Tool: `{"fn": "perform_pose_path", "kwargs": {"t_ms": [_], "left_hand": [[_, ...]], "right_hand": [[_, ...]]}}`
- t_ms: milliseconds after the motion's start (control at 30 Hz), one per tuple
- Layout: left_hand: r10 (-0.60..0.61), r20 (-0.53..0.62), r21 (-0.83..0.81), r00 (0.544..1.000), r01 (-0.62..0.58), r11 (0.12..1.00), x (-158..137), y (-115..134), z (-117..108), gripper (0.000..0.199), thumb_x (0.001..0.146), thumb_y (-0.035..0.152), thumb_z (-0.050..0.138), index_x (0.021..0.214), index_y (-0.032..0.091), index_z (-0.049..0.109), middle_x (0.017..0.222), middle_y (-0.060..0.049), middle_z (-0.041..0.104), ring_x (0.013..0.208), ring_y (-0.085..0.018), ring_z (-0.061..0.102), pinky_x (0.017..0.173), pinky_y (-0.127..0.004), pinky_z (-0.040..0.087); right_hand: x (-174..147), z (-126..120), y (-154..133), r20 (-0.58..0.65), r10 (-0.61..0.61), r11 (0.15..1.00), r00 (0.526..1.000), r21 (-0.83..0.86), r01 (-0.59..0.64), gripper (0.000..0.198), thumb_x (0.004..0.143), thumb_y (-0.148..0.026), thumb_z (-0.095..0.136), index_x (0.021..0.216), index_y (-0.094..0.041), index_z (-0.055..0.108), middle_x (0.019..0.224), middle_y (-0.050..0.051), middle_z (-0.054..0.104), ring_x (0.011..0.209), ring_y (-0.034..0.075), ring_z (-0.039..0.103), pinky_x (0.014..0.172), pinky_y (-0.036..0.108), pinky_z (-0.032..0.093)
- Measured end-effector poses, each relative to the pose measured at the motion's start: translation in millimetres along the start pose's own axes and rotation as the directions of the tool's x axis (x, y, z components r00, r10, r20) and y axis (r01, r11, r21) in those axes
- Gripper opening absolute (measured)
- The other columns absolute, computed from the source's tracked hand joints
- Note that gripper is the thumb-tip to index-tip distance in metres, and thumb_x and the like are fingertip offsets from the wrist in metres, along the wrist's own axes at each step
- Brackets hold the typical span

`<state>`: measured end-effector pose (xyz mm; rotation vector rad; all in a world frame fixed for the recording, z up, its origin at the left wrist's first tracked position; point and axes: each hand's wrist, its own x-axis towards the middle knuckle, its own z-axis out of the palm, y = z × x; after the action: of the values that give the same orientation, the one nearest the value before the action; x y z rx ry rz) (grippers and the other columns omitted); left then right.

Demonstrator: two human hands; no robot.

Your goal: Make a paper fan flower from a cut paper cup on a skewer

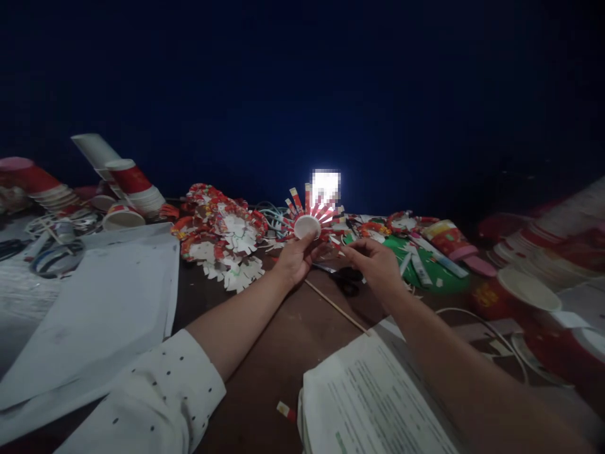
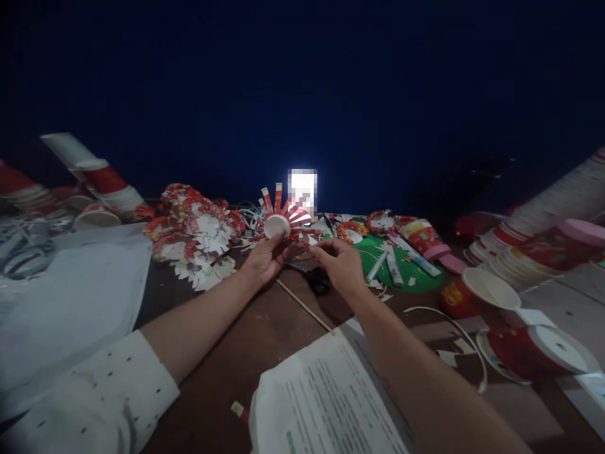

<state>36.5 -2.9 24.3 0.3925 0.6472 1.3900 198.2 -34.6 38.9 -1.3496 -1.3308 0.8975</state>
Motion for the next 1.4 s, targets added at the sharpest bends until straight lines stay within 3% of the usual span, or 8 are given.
{"fn": "perform_pose_path", "kwargs": {"t_ms": [200, 400, 567, 767, 1033, 1167, 1300, 1400], "left_hand": [[-0.105, 0.178, 0.174, 0.978, 0.074, 0.982, -9.0, -21.6, 0.2, 0.031, 0.062, 0.026, 0.092, 0.076, 0.011, 0.069, 0.070, -0.002, 0.069, 0.064, -0.011, 0.065, 0.069, -0.024, 0.053], [-0.068, 0.080, 0.221, 0.994, 0.049, 0.974, -6.3, -27.8, -6.4, 0.035, 0.054, 0.031, 0.094, 0.072, 0.011, 0.072, 0.069, -0.003, 0.071, 0.062, -0.012, 0.063, 0.063, -0.025, 0.049], [-0.011, 0.037, 0.253, 0.999, 0.002, 0.967, -2.5, -27.6, -8.8, 0.032, 0.057, 0.031, 0.093, 0.073, 0.012, 0.073, 0.071, -0.003, 0.070, 0.063, -0.011, 0.061, 0.068, -0.026, 0.049], [0.020, 0.014, 0.265, 1.000, -0.024, 0.964, -0.6, -27.9, -10.4, 0.040, 0.047, 0.037, 0.095, 0.067, 0.013, 0.071, 0.066, -0.002, 0.068, 0.061, -0.012, 0.060, 0.064, -0.026, 0.048], [0.048, -0.005, 0.271, 0.999, -0.045, 0.962, 0.5, -23.4, -10.9, 0.034, 0.054, 0.035, 0.092, 0.067, 0.014, 0.070, 0.068, -0.001, 0.067, 0.064, -0.012, 0.061, 0.065, -0.026, 0.050], [0.051, -0.007, 0.271, 0.999, -0.048, 0.961, 1.0, -21.6, -9.7, 0.031, 0.056, 0.033, 0.092, 0.068, 0.014, 0.071, 0.067, 0.000, 0.068, 0.063, -0.010, 0.060, 0.062, -0.024, 0.049], [-0.014, 0.037, 0.320, 0.999, 0.002, 0.947, -4.1, -24.7, -6.4, 0.032, 0.055, 0.034, 0.093, 0.067, 0.013, 0.071, 0.065, -0.001, 0.068, 0.061, -0.011, 0.061, 0.060, -0.023, 0.050], [-0.041, 0.057, 0.349, 0.998, 0.018, 0.937, -9.1, -26.7, -3.7, 0.034, 0.054, 0.033, 0.094, 0.064, 0.013, 0.069, 0.063, -0.001, 0.066, 0.059, -0.010, 0.061, 0.060, -0.023, 0.051]], "right_hand": [[-1.1, 8.0, 10.0, 0.051, -0.107, 0.992, 0.993, 0.078, 0.103, 0.034, 0.068, -0.048, 0.079, 0.083, -0.019, 0.070, 0.079, 0.004, 0.074, 0.072, 0.018, 0.067, 0.069, 0.031, 0.054], [0.5, 14.6, 21.1, 0.033, 0.061, 0.997, 0.998, 0.055, -0.062, 0.041, 0.065, -0.057, 0.078, 0.071, -0.018, 0.067, 0.062, 0.000, 0.065, 0.053, 0.014, 0.055, 0.049, 0.026, 0.044], [2.2, 16.9, 24.5, 0.035, 0.048, 0.994, 0.998, 0.101, -0.051, 0.041, 0.062, -0.056, 0.081, 0.068, -0.018, 0.069, 0.062, -0.001, 0.065, 0.057, 0.013, 0.055, 0.056, 0.026, 0.044], [1.7, 18.5, 28.1, 0.061, 0.091, 0.981, 0.994, 0.167, -0.100, 0.037, 0.063, -0.053, 0.083, 0.071, -0.018, 0.072, 0.065, 0.001, 0.069, 0.060, 0.015, 0.061, 0.061, 0.029, 0.051], [-2.1, 18.4, 21.5, 0.190, 0.239, 0.907, 0.952, 0.306, -0.289, 0.008, 0.082, -0.025, 0.072, 0.081, -0.018, 0.073, 0.079, 0.005, 0.076, 0.068, 0.016, 0.071, 0.066, 0.028, 0.060], [1.0, 17.7, 14.9, 0.178, 0.306, 0.837, 0.935, 0.417, -0.353, 0.016, 0.090, -0.032, 0.065, 0.091, -0.017, 0.072, 0.086, 0.008, 0.077, 0.072, 0.017, 0.073, 0.065, 0.027, 0.061], [10.1, 19.3, 13.8, 0.177, 0.310, 0.795, 0.934, 0.491, -0.357, 0.022, 0.081, -0.041, 0.076, 0.086, -0.021, 0.071, 0.089, 0.004, 0.076, 0.070, 0.015, 0.070, 0.060, 0.024, 0.058], [14.5, 19.2, 16.3, 0.172, 0.284, 0.809, 0.943, 0.485, -0.332, 0.030, 0.066, -0.042, 0.086, 0.076, -0.021, 0.068, 0.074, -0.001, 0.072, 0.062, 0.013, 0.064, 0.056, 0.024, 0.053]]}}
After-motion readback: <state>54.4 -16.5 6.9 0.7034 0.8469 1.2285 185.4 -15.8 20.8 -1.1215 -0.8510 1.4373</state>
